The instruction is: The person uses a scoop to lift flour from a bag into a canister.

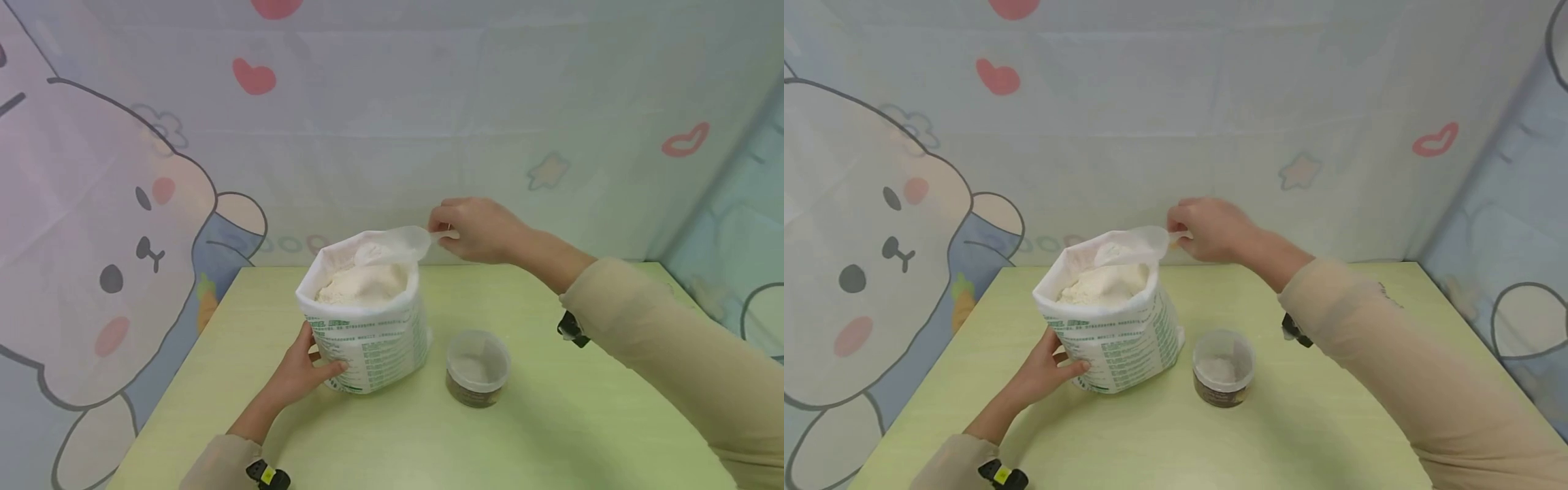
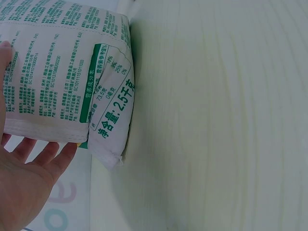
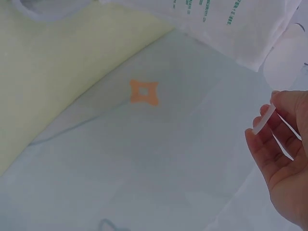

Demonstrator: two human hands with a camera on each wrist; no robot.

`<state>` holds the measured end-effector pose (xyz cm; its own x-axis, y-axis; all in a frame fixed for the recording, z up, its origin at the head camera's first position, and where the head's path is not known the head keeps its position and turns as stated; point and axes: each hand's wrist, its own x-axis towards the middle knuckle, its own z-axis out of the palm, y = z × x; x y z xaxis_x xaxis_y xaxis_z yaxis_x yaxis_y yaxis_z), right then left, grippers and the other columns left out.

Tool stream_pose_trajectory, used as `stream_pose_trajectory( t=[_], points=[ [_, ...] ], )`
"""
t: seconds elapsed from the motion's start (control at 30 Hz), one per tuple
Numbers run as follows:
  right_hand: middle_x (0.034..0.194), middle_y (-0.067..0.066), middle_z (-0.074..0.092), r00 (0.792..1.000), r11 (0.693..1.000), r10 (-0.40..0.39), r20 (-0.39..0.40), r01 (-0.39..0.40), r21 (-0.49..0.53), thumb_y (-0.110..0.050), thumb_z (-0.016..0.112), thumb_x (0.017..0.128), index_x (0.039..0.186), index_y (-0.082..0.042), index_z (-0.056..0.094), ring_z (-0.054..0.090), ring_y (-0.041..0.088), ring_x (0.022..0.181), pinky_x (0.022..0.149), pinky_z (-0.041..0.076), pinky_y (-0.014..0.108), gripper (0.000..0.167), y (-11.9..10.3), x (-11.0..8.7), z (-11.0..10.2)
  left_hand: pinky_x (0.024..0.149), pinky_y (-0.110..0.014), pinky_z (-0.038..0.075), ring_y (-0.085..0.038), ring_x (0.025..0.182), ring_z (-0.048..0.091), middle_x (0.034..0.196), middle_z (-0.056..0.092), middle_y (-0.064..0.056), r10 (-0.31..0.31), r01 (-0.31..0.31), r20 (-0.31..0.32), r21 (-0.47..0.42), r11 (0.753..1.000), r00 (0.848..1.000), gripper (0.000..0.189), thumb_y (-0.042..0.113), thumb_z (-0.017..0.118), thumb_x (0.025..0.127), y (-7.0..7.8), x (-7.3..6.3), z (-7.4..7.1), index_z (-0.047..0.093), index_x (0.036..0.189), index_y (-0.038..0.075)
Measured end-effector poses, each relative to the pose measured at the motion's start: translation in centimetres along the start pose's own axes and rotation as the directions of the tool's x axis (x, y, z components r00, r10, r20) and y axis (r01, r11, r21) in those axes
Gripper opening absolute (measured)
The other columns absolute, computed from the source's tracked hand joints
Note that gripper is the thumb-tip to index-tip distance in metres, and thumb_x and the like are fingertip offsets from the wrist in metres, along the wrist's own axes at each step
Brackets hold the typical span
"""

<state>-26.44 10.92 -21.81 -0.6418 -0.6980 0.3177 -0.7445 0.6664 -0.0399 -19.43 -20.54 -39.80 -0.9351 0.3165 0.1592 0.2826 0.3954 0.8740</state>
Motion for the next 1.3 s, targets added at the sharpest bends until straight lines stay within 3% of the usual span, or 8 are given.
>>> stream_pose_trajectory(
  t=[0.57,1.07,1.3],
  points=[
    [0.092,0.005,0.062,0.998,0.998,0.059,-0.002,-0.059,-0.031,-0.005,0.064,0.082,0.096,-0.007,0.064,0.060,0.021,0.082,0.073,0.051,0.037,0.014,2.0,-2.3,-1.7,0.097,-0.053,0.042,-0.035,0.125,0.038,0.137,0.037,-0.008,0.002,-0.001,0.009,-0.007,1.000,1.000,0.082,0.013,0.073,0.079,0.1,0.1,-0.1,0.020,0.141,0.020],
    [0.086,0.002,0.061,0.993,0.994,0.098,-0.061,-0.100,-0.032,-0.003,0.066,0.079,0.091,-0.007,0.065,0.058,0.016,0.078,0.070,0.050,0.033,0.013,4.8,-5.7,-0.8,0.098,-0.053,0.040,-0.035,0.126,0.037,0.138,0.036,-0.007,-0.015,0.015,0.012,-0.010,1.000,1.000,0.083,0.014,0.074,0.078,-0.2,0.2,-0.1,0.020,0.141,0.021],
    [0.086,0.001,0.061,0.994,0.994,0.107,-0.038,-0.108,-0.030,-0.004,0.065,0.080,0.092,-0.008,0.064,0.058,0.016,0.078,0.069,0.050,0.034,0.012,6.0,-7.7,0.3,0.099,-0.054,0.040,-0.035,0.126,0.037,0.138,0.036,-0.008,-0.013,0.014,0.011,-0.006,1.000,1.000,0.081,0.012,0.073,0.079,0.1,0.1,-0.1,0.020,0.140,0.020]
  ],
)
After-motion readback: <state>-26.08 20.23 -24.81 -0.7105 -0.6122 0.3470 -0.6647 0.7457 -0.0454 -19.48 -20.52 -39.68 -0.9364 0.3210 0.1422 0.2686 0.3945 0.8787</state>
